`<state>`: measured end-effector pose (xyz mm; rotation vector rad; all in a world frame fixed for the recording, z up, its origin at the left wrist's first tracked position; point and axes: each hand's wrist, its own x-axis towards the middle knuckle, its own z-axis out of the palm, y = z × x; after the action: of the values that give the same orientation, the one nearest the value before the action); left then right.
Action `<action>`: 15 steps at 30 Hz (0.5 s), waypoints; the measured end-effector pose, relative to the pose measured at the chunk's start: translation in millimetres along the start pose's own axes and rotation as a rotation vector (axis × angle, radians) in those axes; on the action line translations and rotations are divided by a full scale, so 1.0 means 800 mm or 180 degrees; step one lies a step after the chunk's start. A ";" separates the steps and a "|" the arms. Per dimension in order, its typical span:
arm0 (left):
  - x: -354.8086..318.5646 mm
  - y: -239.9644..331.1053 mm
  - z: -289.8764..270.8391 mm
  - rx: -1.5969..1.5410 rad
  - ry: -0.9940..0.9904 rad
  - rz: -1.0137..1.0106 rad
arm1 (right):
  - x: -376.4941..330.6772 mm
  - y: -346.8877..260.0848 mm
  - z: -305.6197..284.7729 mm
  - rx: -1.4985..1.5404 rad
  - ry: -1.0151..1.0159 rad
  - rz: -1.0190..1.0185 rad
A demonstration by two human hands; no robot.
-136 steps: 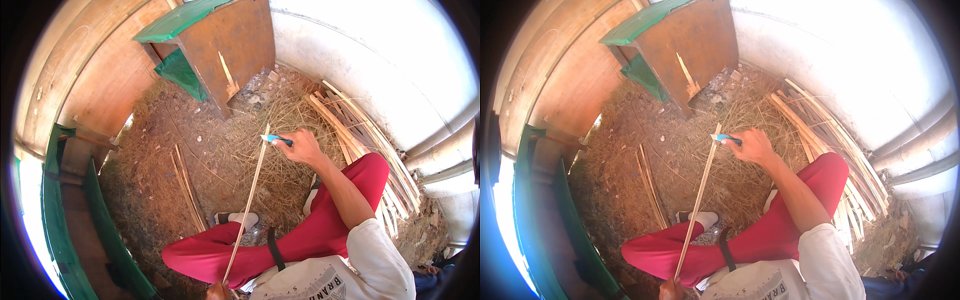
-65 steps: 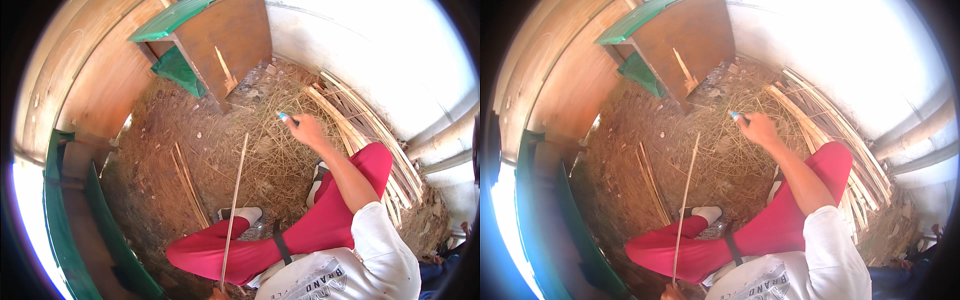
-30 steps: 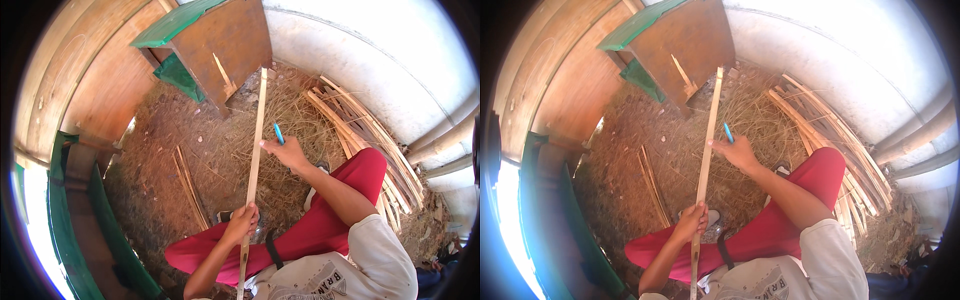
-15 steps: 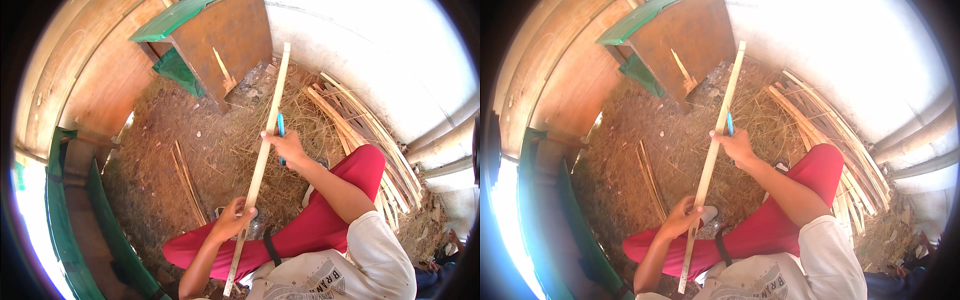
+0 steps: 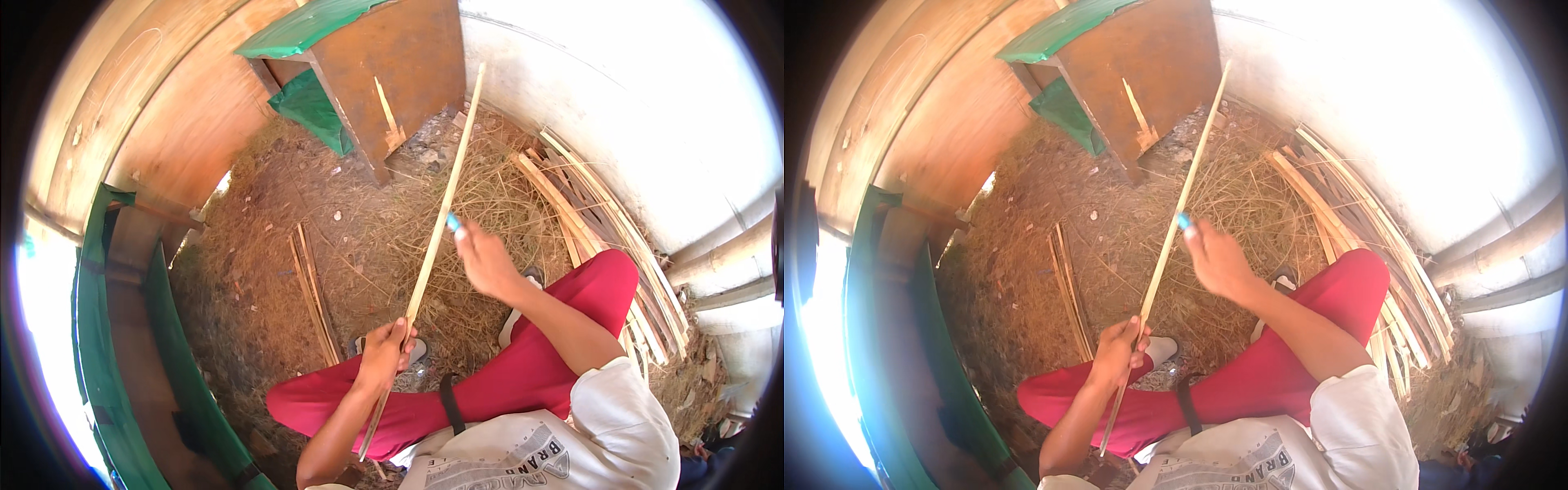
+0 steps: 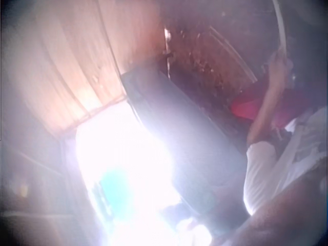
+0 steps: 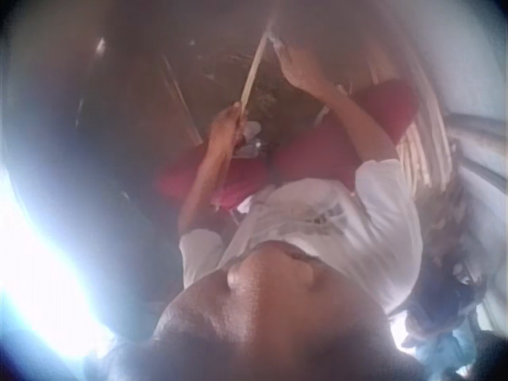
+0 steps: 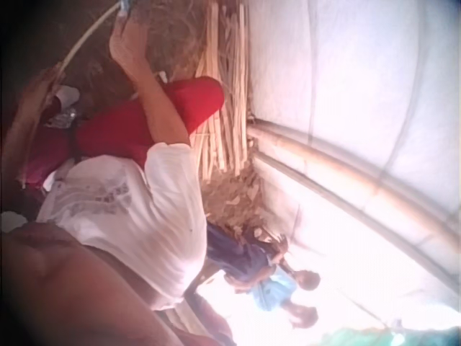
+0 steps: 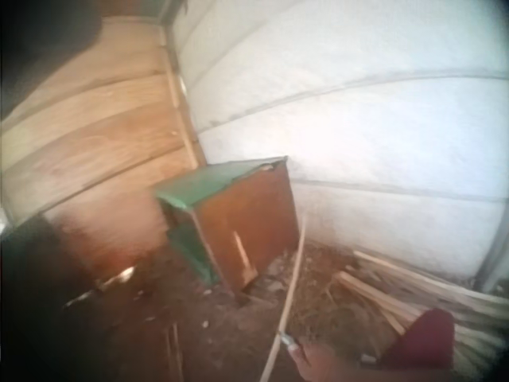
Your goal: The person sits on the ground and uses a utility knife to shave a long bamboo strip, removing thin layers along its length. The person then uses a metal file to smooth the strip's surface.
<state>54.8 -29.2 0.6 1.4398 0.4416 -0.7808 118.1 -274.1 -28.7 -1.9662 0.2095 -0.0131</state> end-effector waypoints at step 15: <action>0.053 0.018 0.014 -0.0549 0.0029 -0.0325 | -0.027 0.022 0.025 -0.1671 -0.0561 -0.1466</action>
<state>91.7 -50.0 -17.7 1.2683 0.5791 -0.7982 96.3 -259.5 -51.0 -2.4828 -0.3976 -0.0919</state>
